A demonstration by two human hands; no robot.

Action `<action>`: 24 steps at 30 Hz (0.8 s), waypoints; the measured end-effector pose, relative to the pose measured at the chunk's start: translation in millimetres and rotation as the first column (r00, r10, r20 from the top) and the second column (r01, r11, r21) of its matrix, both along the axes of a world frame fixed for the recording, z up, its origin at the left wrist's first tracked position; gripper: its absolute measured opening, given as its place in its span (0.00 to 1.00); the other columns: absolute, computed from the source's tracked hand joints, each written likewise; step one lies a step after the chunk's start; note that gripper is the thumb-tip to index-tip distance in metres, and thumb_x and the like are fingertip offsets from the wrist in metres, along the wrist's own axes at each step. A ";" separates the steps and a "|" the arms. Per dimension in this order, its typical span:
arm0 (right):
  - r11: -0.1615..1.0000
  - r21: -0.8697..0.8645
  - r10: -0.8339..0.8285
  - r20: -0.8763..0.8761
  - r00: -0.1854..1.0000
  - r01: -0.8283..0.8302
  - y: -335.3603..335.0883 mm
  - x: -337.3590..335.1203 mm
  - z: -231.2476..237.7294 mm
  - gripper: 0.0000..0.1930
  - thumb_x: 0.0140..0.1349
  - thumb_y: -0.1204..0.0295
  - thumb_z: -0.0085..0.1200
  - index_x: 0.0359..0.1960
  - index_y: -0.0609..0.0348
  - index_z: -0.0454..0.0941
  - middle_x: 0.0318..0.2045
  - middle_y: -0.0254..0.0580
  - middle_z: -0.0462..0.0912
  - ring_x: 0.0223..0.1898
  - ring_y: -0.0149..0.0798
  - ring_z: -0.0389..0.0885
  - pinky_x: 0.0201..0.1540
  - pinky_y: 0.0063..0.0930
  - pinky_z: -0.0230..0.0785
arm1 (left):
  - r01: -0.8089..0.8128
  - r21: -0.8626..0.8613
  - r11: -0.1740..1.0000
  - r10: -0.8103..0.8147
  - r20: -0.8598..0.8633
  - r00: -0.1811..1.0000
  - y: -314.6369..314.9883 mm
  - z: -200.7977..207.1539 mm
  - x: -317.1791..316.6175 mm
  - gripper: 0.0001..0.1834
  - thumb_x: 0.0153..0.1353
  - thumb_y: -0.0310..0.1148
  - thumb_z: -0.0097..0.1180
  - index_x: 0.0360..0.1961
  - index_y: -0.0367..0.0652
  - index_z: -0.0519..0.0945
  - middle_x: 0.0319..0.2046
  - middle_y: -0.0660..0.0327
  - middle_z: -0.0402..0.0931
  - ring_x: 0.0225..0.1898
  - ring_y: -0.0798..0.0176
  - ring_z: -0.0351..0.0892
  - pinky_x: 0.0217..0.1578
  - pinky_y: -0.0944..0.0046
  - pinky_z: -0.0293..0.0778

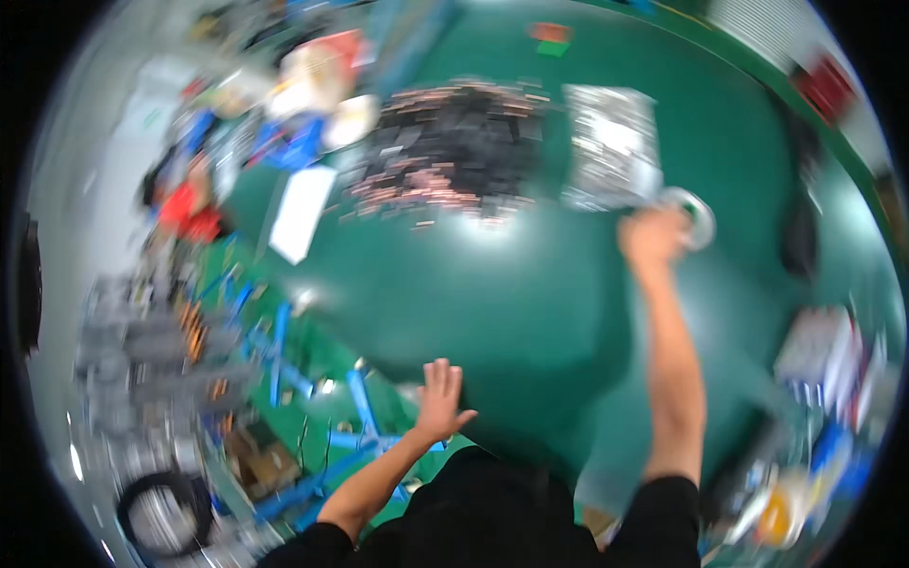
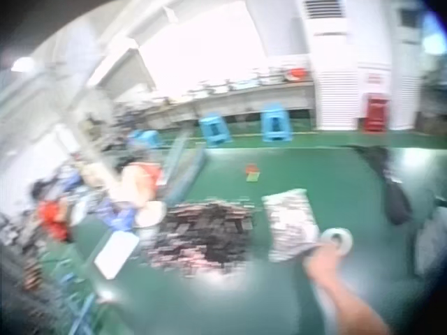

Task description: Assembling and preparing electrical wire harnesses on a factory floor, including crimping wires and moving materials.

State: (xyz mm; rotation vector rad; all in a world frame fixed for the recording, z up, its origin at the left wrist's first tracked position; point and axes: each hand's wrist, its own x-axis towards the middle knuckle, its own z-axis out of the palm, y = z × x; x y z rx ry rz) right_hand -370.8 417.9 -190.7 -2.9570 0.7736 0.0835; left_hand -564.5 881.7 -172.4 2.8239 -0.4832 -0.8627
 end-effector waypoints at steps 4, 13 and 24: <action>0.985 -0.168 0.013 0.232 0.973 0.027 -58.5 -36.4 -44.2 0.29 0.59 0.48 0.61 0.44 0.66 0.78 0.43 0.61 0.80 0.49 0.60 0.76 0.52 0.53 0.69 | 0.044 0.062 0.997 -0.043 -0.014 0.999 -2.0 11.4 5.6 0.59 0.54 0.51 0.69 0.77 0.44 0.45 0.78 0.45 0.31 0.77 0.32 0.30 0.62 0.20 0.55; 0.978 0.109 0.144 0.260 0.955 -0.177 -11.2 -94.6 -58.9 0.13 0.64 0.66 0.56 0.33 0.68 0.74 0.34 0.64 0.79 0.39 0.67 0.77 0.43 0.56 0.68 | -0.054 0.039 0.998 0.056 -0.052 0.997 4.2 6.0 -25.6 0.58 0.54 0.49 0.69 0.77 0.47 0.46 0.78 0.48 0.29 0.77 0.34 0.28 0.63 0.20 0.53; -0.413 0.871 -0.345 0.122 0.931 -0.267 205.6 -230.7 112.2 0.18 0.71 0.64 0.54 0.55 0.64 0.73 0.46 0.38 0.80 0.46 0.32 0.78 0.52 0.31 0.71 | -0.958 -0.247 0.149 -0.321 -0.928 0.190 -47.9 52.5 2.3 0.31 0.75 0.53 0.42 0.66 0.39 0.68 0.60 0.53 0.74 0.62 0.52 0.75 0.63 0.47 0.70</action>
